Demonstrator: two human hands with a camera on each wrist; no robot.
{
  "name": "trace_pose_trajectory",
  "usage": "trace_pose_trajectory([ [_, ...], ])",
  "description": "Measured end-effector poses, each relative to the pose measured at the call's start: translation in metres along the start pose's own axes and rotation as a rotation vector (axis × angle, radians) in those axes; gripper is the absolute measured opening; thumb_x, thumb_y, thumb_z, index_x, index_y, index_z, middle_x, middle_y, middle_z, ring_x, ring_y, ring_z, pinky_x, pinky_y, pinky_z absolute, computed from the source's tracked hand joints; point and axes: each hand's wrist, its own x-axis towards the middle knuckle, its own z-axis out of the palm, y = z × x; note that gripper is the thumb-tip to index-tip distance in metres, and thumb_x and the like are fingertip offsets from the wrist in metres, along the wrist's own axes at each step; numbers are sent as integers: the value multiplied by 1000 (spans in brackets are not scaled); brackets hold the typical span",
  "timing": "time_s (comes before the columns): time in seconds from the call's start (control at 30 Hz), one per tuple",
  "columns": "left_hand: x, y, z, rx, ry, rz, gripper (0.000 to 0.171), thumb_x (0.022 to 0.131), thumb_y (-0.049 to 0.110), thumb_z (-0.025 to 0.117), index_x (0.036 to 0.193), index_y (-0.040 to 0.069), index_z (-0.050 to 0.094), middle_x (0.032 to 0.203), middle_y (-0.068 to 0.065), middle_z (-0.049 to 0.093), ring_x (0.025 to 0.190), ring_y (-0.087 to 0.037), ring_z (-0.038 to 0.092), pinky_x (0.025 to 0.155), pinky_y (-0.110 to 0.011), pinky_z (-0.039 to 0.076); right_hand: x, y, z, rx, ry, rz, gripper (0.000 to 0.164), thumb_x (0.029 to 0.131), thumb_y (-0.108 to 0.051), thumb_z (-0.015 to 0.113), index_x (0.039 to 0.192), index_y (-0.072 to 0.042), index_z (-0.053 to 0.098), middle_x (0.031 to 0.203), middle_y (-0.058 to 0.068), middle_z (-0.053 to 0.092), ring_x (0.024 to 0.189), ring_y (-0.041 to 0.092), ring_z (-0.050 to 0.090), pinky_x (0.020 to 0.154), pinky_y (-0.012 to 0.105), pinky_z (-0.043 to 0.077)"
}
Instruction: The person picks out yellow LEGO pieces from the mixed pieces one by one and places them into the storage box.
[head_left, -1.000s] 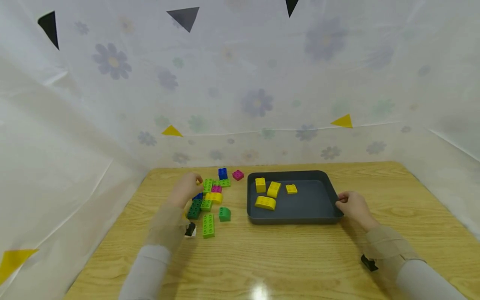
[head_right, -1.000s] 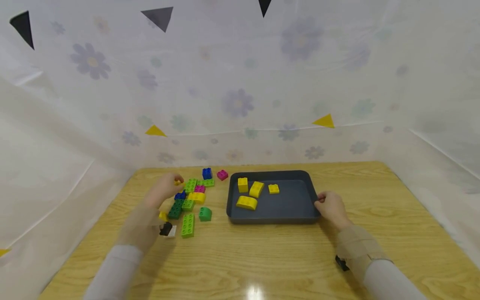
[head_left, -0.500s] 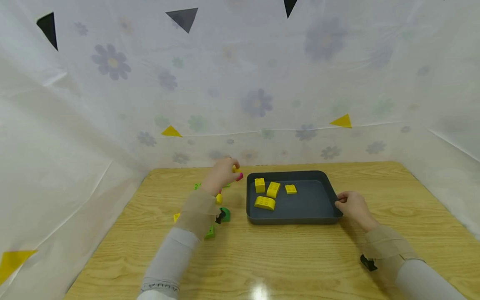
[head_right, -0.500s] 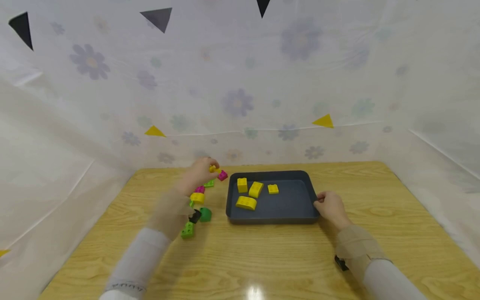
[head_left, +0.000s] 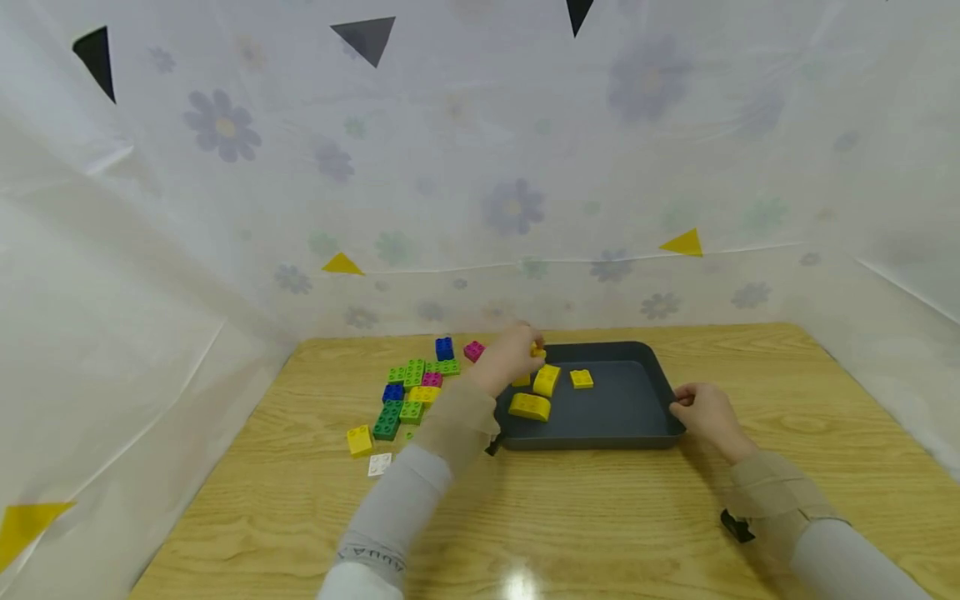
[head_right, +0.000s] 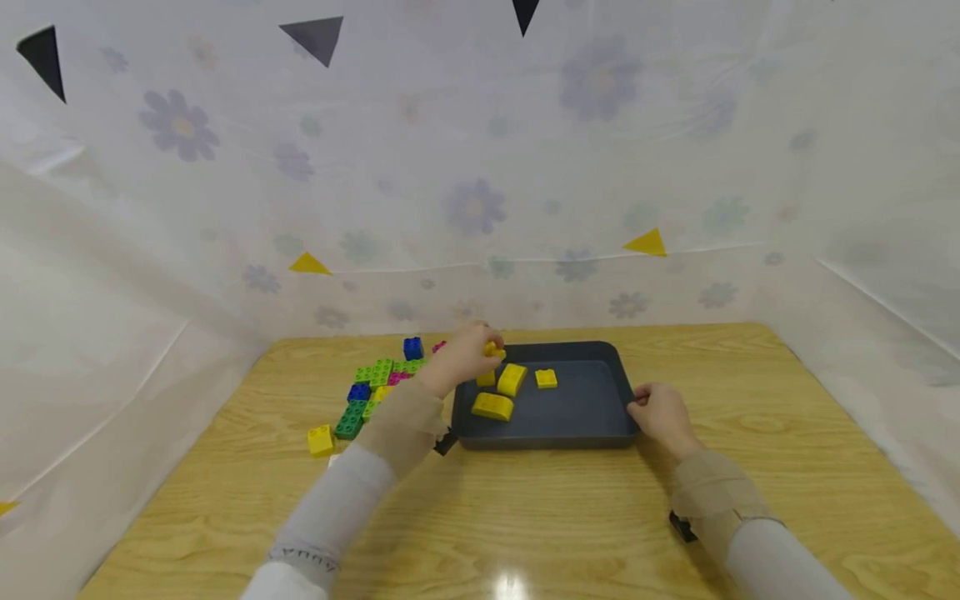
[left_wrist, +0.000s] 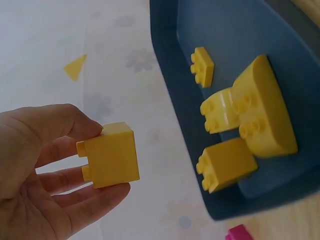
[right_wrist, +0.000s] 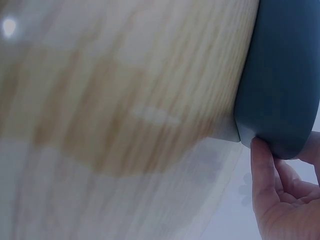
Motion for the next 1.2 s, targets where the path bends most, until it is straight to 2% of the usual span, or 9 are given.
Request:
trace_pose_trajectory([
  [0.27, 18, 13, 27, -5, -54, 21, 23, 89, 17, 59, 108, 5, 64, 113, -9, 55, 94, -17, 54, 78, -22, 48, 1, 2, 0, 13, -17, 15, 31, 87, 0, 51, 109, 22, 49, 95, 33, 54, 82, 39, 55, 62, 38, 50],
  [0.47, 24, 22, 42, 3, -103, 59, 21, 90, 14, 58, 107, 6, 64, 111, -7, 59, 90, -16, 57, 73, -20, 48, 1, 1, 0, 8, -18, 10, 32, 87, -1, 51, 109, 22, 49, 95, 33, 55, 82, 39, 56, 62, 38, 50],
  [0.57, 26, 26, 49, 2, -137, 55, 24, 89, 15, 59, 111, 6, 63, 114, -6, 58, 94, -16, 57, 74, -20, 47, 1, 1, 0, 6, -13, 0, 32, 87, 0, 51, 109, 23, 49, 95, 34, 55, 82, 40, 56, 63, 39, 50],
  [0.77, 33, 30, 65, 39, -186, 37, 27, 89, 17, 60, 114, 8, 63, 118, -4, 57, 106, -16, 54, 80, -20, 46, 1, 2, 0, -12, 4, -17, 31, 85, 1, 52, 107, 23, 50, 94, 34, 55, 83, 41, 55, 64, 40, 50],
  [0.87, 42, 26, 79, 38, -191, 49, 24, 87, 18, 62, 110, 10, 66, 113, -1, 59, 100, -13, 55, 77, -19, 47, 1, 3, 0, -17, 2, -10, 31, 86, 0, 53, 108, 23, 51, 94, 33, 56, 83, 41, 55, 64, 40, 50],
  [1.03, 42, 27, 83, 64, -205, 77, 23, 87, 18, 63, 108, 10, 66, 111, -1, 61, 96, -13, 57, 73, -17, 47, 2, 3, 1, -21, 6, -7, 31, 85, 0, 53, 107, 22, 51, 94, 33, 56, 83, 40, 56, 64, 40, 50],
  [1.07, 36, 32, 77, 85, -225, 62, 23, 88, 16, 61, 110, 9, 65, 112, -2, 60, 99, -14, 56, 74, -17, 47, 2, 3, 1, -21, 8, -8, 31, 85, 0, 53, 107, 22, 52, 93, 33, 56, 82, 40, 56, 64, 40, 50],
  [1.2, 36, 30, 79, 115, -223, 76, 19, 88, 17, 61, 105, 9, 67, 106, -3, 61, 93, -13, 56, 71, -17, 46, 2, 2, 0, -16, 10, -4, 31, 85, 0, 53, 107, 22, 51, 93, 33, 56, 83, 41, 56, 64, 40, 50],
])
